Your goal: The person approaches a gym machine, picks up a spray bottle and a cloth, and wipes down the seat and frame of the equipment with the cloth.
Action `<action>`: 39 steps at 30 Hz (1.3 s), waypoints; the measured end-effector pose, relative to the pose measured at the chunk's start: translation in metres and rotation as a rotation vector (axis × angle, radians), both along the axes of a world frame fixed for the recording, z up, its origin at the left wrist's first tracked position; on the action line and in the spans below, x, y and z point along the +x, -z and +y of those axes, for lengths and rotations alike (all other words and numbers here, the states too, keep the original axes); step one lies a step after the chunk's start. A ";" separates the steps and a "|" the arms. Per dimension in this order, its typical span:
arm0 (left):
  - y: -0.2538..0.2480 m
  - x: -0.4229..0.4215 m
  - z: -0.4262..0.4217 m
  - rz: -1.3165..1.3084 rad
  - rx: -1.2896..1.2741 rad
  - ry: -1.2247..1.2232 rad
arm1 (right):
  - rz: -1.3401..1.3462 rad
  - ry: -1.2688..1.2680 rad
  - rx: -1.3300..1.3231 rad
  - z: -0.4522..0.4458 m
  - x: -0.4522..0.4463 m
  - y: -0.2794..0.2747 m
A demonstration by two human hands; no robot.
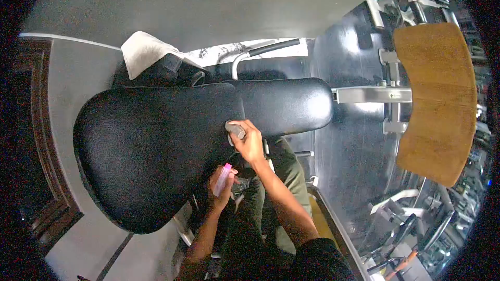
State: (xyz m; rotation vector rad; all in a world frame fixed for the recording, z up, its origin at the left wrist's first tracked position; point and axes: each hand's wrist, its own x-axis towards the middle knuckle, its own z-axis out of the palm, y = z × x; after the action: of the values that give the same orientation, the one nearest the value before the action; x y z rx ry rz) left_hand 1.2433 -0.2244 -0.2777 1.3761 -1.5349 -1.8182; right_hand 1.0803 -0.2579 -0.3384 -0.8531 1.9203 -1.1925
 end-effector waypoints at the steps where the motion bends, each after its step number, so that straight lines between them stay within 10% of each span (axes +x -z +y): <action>1: 0.003 0.002 0.001 0.003 0.000 0.010 | 0.042 0.027 0.008 0.003 0.001 0.010; 39: 0.000 0.025 -0.013 -0.065 0.000 0.216 | 0.056 0.260 0.145 0.029 0.025 0.029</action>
State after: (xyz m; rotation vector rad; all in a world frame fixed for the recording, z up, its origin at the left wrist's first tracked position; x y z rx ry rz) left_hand 1.2681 -0.2374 -0.2774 1.3244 -1.7778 -1.9136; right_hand 1.1054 -0.2294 -0.3676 -0.5795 2.1845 -1.1696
